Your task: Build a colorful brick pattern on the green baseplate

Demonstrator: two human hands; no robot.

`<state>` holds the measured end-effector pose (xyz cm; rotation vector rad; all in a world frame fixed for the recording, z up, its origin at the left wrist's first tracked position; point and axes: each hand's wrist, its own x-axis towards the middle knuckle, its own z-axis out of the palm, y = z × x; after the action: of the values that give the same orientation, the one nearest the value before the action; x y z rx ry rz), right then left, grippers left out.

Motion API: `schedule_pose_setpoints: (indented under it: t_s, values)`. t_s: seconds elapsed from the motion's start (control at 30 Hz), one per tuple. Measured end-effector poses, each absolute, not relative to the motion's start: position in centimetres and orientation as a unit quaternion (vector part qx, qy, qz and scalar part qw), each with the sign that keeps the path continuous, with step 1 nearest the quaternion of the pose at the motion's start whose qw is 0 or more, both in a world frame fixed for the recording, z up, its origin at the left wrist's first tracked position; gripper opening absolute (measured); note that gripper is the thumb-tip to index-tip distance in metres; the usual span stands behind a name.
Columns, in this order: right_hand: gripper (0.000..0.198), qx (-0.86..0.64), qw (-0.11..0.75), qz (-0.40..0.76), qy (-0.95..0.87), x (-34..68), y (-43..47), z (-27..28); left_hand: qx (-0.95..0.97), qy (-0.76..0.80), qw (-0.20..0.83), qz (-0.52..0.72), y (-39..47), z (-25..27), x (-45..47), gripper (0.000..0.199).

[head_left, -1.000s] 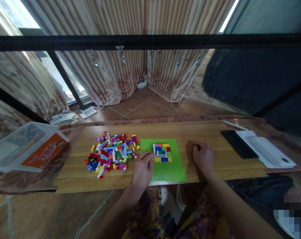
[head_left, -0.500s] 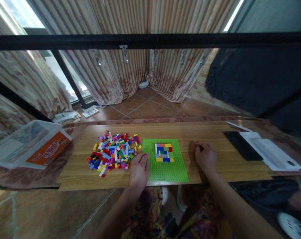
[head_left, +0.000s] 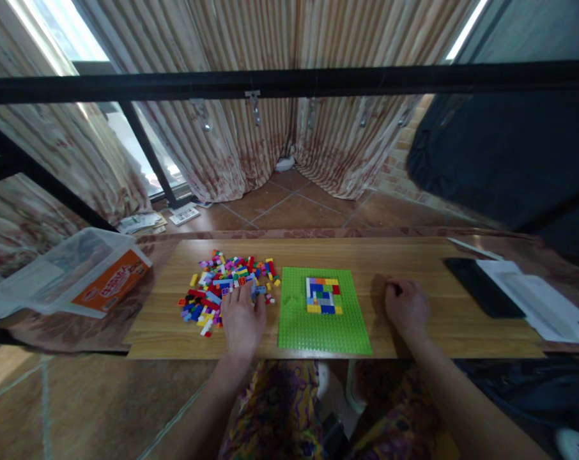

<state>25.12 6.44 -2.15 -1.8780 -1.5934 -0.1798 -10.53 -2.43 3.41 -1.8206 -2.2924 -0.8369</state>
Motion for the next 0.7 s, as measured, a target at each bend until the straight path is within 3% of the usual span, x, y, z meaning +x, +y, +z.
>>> schedule_pose_setpoints:
  t_s: [0.23,0.47,0.7]
  values:
    - [0.034,-0.715,0.334,-0.069,-0.611,25.0,6.3,-2.0,-0.578,-0.799,0.027,-0.166,-1.3,4.6,-11.2,0.038]
    - [0.034,-0.714,0.338,-0.063,-0.609,24.8,6.2,-1.8,-0.569,-0.790,-0.001,-0.230,-1.3,5.1,-11.3,0.036]
    - [0.034,-0.720,0.338,-0.060,-0.603,24.7,6.3,-1.7,-0.562,-0.719,-0.209,-0.352,-2.6,5.6,-7.4,0.019]
